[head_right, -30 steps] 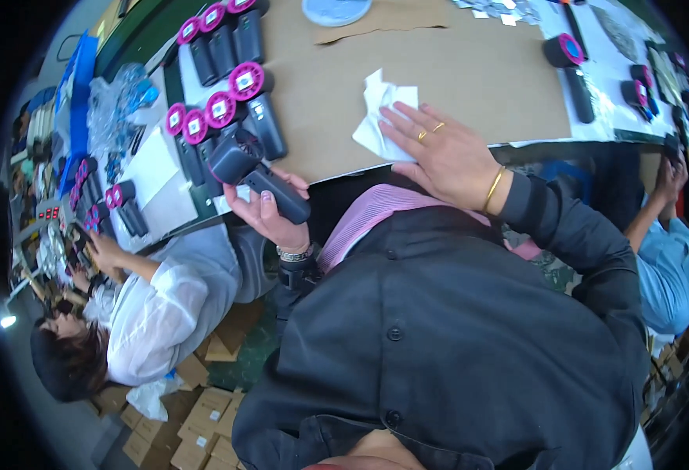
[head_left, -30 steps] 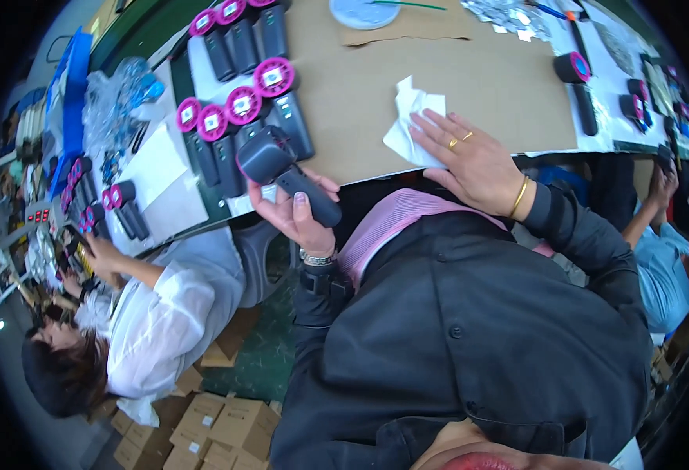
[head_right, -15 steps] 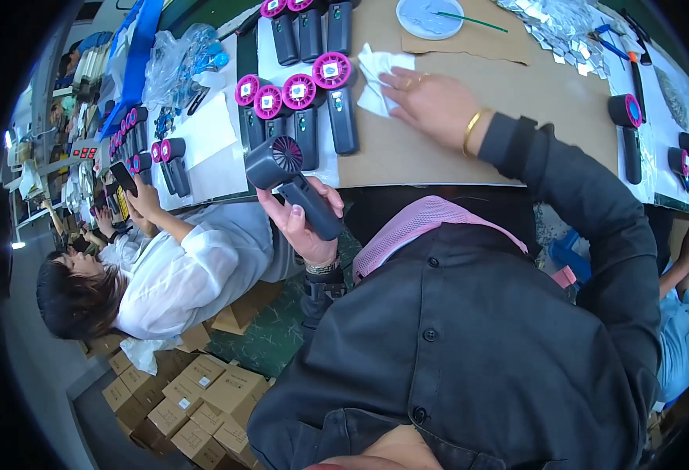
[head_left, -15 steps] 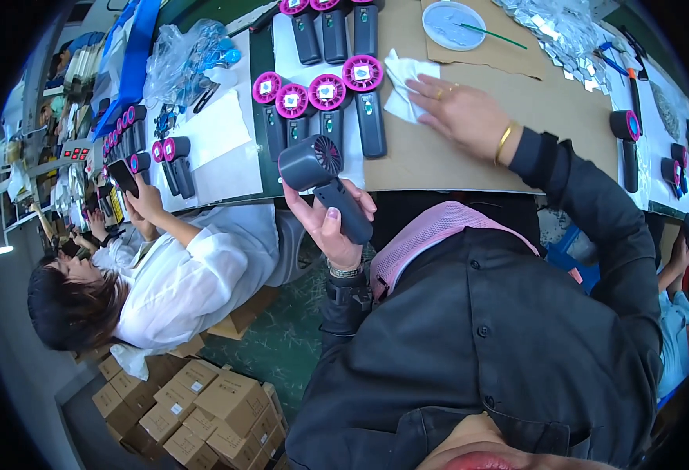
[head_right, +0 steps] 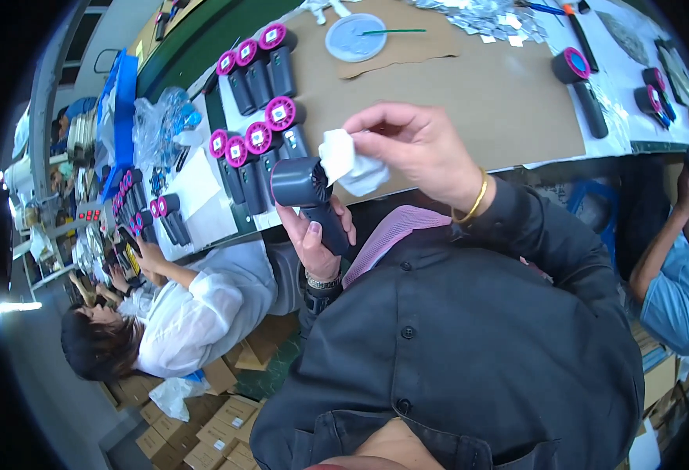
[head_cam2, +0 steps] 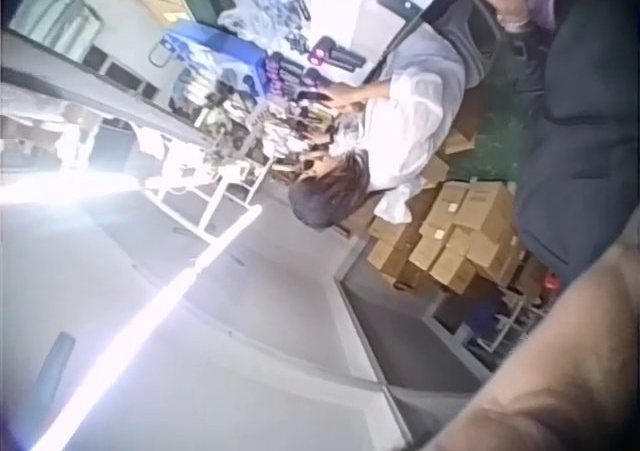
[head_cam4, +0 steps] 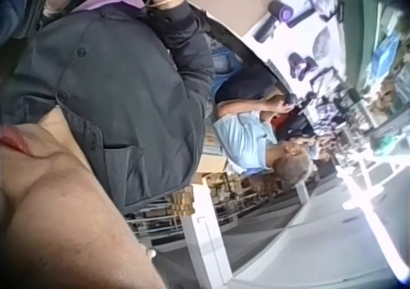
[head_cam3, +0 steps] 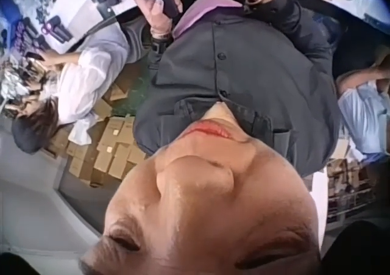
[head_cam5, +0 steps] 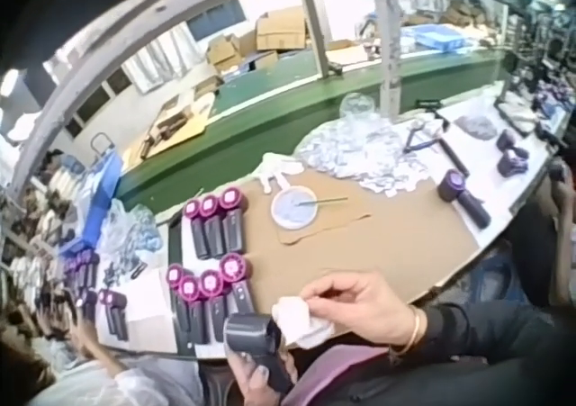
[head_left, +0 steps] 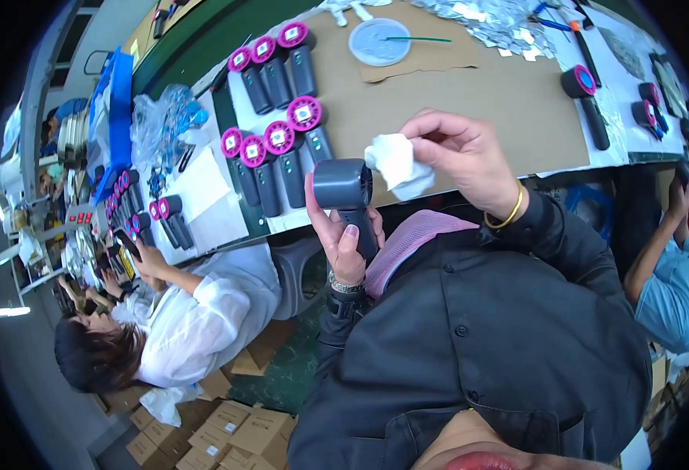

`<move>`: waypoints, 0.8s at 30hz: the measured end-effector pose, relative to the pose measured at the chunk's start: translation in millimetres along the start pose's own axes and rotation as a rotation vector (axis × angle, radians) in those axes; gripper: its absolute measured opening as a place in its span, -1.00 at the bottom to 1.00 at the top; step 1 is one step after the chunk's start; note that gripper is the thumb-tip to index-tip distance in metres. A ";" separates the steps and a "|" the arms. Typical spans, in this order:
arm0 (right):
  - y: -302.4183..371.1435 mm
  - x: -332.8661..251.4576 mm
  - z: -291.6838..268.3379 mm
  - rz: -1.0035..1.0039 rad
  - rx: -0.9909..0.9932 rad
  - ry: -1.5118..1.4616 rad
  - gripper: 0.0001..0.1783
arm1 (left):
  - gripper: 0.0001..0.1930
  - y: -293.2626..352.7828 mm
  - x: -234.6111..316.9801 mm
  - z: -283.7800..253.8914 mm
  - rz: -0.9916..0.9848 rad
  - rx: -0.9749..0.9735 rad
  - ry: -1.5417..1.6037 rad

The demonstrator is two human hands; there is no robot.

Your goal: The person wipes a hair dryer with a cloth, applies a substance to it using a small stick, and presses a small square component onto it by hand before tapping it with a padded tool.

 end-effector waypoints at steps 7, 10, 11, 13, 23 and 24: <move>18.3 -6.5 5.2 -0.199 -0.094 0.119 -0.80 | 0.01 -4.4 -2.7 35.6 0.027 -0.056 -0.081; 23.5 -5.0 1.2 -0.121 -0.108 0.062 -0.85 | 0.02 -2.8 -1.1 44.2 0.067 -0.115 -0.101; 25.0 -5.5 -0.9 -0.125 -0.103 0.059 -0.85 | 0.02 -2.8 -1.5 45.9 0.065 -0.121 -0.105; 26.7 -0.9 -8.4 -0.051 -0.053 -0.010 -0.86 | 0.03 -2.2 -2.1 49.8 0.068 -0.149 -0.089; 25.5 -1.3 -49.5 -0.059 0.178 -0.354 -0.87 | 0.11 -1.4 -2.2 52.7 0.019 -0.224 0.050; 26.2 -5.2 -50.6 -0.033 0.160 -0.288 -0.85 | 0.11 -2.2 -5.1 49.2 0.007 -0.208 0.048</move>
Point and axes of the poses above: each hand's wrist, its own y-axis away from the middle knuckle, its own z-axis out of the palm, x = y × z, the point moved 6 cm from there along -y, towards the middle knuckle, and after that the axes turned 13 degrees about -y, right-handed, at the moved point
